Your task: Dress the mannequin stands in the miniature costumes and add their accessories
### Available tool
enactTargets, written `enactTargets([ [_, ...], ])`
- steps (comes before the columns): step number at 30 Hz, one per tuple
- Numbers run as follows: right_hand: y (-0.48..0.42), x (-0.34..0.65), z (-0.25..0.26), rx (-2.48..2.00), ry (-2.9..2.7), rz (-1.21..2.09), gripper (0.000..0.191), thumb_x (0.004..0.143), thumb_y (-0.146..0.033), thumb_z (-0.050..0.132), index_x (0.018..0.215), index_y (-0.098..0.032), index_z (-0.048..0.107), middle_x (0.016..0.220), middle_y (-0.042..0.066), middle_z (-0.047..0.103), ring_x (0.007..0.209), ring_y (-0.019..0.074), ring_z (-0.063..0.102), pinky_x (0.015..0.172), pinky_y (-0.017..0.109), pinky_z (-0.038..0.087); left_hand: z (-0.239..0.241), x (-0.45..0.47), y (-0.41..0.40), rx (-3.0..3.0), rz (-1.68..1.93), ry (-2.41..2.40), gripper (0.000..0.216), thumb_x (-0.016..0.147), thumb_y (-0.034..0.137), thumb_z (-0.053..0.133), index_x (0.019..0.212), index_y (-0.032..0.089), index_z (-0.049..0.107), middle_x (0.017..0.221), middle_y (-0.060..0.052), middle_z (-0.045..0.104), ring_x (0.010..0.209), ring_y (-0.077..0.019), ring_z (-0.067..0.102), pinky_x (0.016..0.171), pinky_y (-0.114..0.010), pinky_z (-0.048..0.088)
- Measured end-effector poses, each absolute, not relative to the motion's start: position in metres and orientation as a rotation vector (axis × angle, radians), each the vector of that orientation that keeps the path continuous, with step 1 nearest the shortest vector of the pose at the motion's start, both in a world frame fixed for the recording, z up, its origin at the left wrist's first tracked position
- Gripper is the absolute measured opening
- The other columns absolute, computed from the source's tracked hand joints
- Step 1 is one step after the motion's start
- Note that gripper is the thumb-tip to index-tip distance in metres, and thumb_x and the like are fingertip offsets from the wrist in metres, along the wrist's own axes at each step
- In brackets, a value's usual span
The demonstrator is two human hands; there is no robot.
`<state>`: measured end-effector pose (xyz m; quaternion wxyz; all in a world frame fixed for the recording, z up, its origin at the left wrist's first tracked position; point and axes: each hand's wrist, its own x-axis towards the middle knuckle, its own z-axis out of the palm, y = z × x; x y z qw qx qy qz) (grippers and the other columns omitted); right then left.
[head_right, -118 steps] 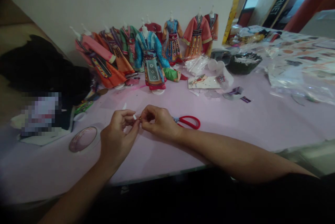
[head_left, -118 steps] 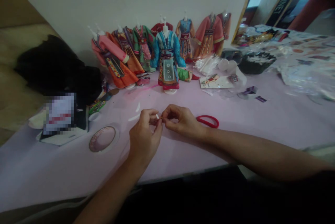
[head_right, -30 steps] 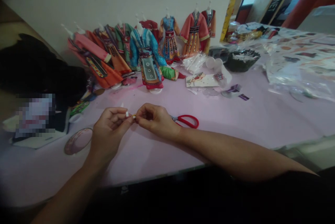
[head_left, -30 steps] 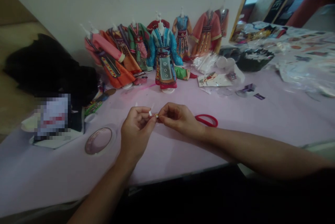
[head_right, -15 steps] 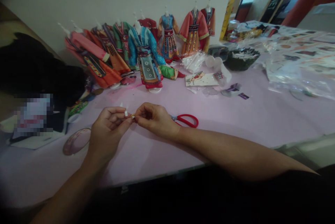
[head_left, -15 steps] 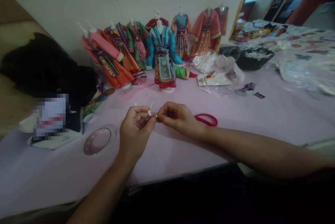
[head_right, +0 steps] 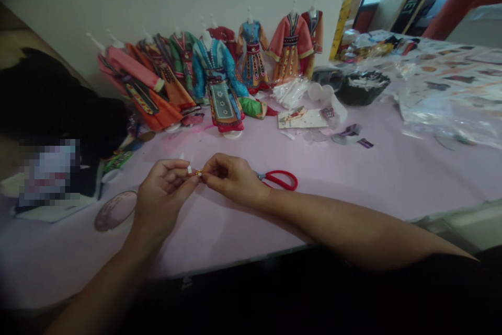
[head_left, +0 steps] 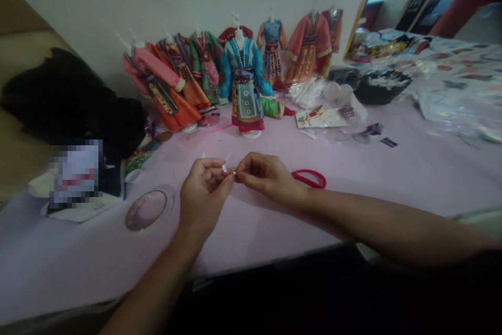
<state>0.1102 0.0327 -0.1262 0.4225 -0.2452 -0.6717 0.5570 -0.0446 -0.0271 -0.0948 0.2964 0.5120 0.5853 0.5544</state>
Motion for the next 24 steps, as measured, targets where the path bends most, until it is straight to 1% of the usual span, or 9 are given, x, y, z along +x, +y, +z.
enactTargets([
  [5,0.032,0.1107,-0.1252,-0.598,-1.692,1.399,0.012,0.086,-0.028,0.067,0.086,-0.016,0.062,0.08,0.001,0.063,0.072,0.011,0.056,0.07,0.028,0.047,-0.0959,-0.045,-0.0275,1.376,1.471,1.574,0.029,0.07,0.021,0.076,0.094,0.02,0.059,0.078,0.001,0.071,0.076,-0.0142,0.071,0.072,-0.026,0.057],
  [11,0.0318,0.1112,-0.1244,-0.627,-1.723,1.368,0.012,0.085,-0.028,0.068,0.086,-0.017,0.062,0.08,0.0,0.063,0.073,0.0108,0.057,0.07,0.027,0.048,-0.0996,-0.0449,-0.031,1.484,1.463,1.639,0.029,0.075,0.021,0.075,0.099,0.021,0.059,0.081,0.002,0.071,0.077,-0.0139,0.071,0.072,-0.027,0.056],
  [17,0.0331,0.1108,-0.1266,-0.616,-1.703,1.367,0.011,0.085,-0.026,0.068,0.086,-0.017,0.062,0.081,0.0,0.064,0.073,0.0109,0.058,0.071,0.027,0.048,-0.1006,-0.0456,-0.0307,1.499,1.45,1.642,0.03,0.076,0.023,0.076,0.1,0.022,0.059,0.083,0.001,0.071,0.081,-0.0148,0.072,0.077,-0.028,0.056],
  [22,0.0322,0.1101,-0.1274,-0.595,-1.698,1.357,0.01,0.085,-0.025,0.068,0.085,-0.016,0.063,0.079,0.0,0.063,0.071,0.0106,0.057,0.069,0.027,0.047,-0.0993,-0.0448,-0.0302,1.508,1.432,1.672,0.028,0.076,0.023,0.074,0.099,0.021,0.059,0.08,0.002,0.07,0.078,-0.0148,0.07,0.071,-0.027,0.054],
  [24,0.0318,0.1099,-0.1271,-0.594,-1.699,1.361,0.01,0.085,-0.025,0.068,0.085,-0.016,0.063,0.079,0.0,0.063,0.072,0.0106,0.057,0.069,0.027,0.047,-0.0992,-0.0443,-0.0303,1.505,1.437,1.679,0.028,0.075,0.023,0.074,0.099,0.021,0.059,0.08,0.003,0.069,0.077,-0.0145,0.07,0.072,-0.027,0.054],
])
